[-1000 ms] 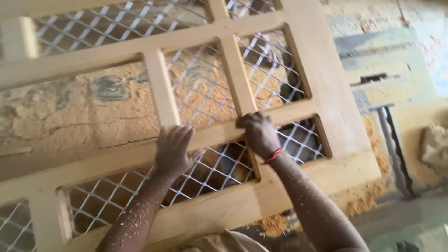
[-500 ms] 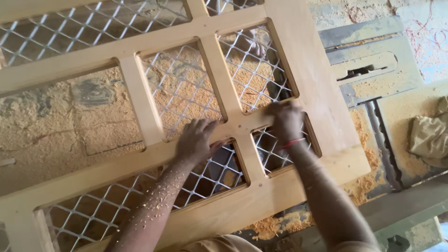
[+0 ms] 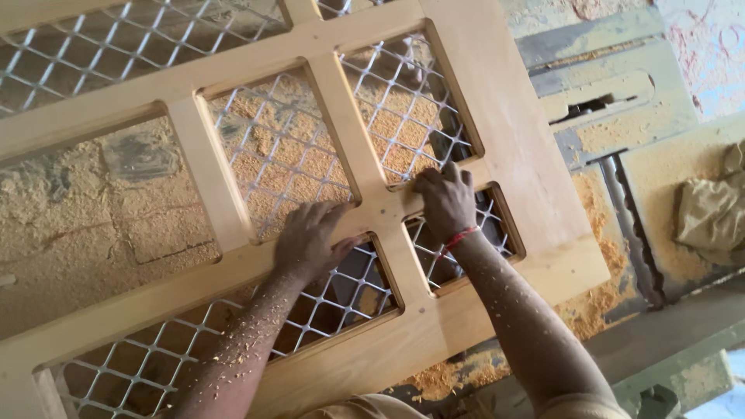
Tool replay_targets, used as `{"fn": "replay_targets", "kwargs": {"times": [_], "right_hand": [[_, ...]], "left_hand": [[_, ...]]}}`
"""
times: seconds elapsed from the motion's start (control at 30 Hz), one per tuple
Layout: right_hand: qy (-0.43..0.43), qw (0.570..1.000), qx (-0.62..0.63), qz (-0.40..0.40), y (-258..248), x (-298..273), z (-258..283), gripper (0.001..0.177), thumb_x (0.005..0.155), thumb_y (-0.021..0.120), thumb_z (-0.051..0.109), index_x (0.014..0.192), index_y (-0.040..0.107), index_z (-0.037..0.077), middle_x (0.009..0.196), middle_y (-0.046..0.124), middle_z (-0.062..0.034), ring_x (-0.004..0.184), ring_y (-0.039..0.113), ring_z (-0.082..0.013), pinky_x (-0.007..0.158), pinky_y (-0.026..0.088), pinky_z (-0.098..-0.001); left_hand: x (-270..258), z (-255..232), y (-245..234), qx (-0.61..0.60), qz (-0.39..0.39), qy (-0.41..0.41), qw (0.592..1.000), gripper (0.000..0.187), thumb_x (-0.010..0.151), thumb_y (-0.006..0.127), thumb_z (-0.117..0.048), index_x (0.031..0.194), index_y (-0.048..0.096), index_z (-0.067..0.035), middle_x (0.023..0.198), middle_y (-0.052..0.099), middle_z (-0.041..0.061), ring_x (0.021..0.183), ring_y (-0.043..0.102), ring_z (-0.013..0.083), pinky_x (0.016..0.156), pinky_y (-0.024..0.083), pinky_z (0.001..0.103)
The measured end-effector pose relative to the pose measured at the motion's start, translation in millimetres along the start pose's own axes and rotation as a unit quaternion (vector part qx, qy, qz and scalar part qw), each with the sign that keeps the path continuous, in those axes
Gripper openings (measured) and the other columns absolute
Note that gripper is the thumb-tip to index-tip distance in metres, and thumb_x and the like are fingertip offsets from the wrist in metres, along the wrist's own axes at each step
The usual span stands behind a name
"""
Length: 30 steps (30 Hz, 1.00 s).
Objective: The person sands the inner edges and lattice of a wooden window frame with a piece of sandpaper. They rub the sandpaper against the wood surfaces and along the boundaries of the metal mesh inserts, occasionally brushing away sawdust by hand.
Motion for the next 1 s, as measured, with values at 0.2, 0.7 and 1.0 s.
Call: {"fn": "replay_targets", "kwargs": {"times": [0.2, 0.7, 1.0], "right_hand": [[0.028, 0.997, 0.066, -0.003, -40, 3, -63, 0.020, 0.082, 0.067, 0.008, 0.098, 0.076, 0.016, 0.107, 0.075, -0.0020, 0.105, 0.061, -0.0302, 0.091, 0.045, -0.0481], [0.178, 0.956, 0.210, -0.100, -41, 16, -142, 0.008, 0.096, 0.070, 0.005, 0.104, 0.067, 0.003, 0.097, 0.072, -0.0169, 0.089, 0.069, -0.0349, 0.078, 0.055, -0.0459], [0.135, 0.961, 0.218, -0.102, -33, 36, -138, 0.010, 0.094, 0.075, 0.008, 0.097, 0.066, 0.006, 0.099, 0.073, -0.0136, 0.093, 0.070, -0.0368, 0.081, 0.056, -0.0458]], "left_hand": [[2, 0, 1, 0.040, -0.019, 0.020, 0.999, 0.078, 0.092, 0.046, -0.074, 0.145, 0.055, -0.018, 0.128, 0.063, 0.014, 0.114, 0.059, 0.0292, 0.096, 0.050, 0.050], [1, -6, -7, 0.010, -0.036, 0.021, 0.999, 0.070, 0.088, 0.067, -0.058, 0.140, 0.055, -0.013, 0.130, 0.064, 0.013, 0.118, 0.059, 0.0290, 0.103, 0.049, 0.048], [2, -6, -9, -0.006, -0.052, 0.025, 0.998, 0.069, 0.088, 0.073, -0.056, 0.138, 0.057, -0.010, 0.126, 0.065, 0.014, 0.117, 0.060, 0.0301, 0.103, 0.050, 0.048]]}}
Point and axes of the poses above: each hand's wrist, its own x-axis towards the middle knuckle, its own y-axis out of the palm, z = x × y, the point moved 6 cm from there along x, towards the middle knuckle
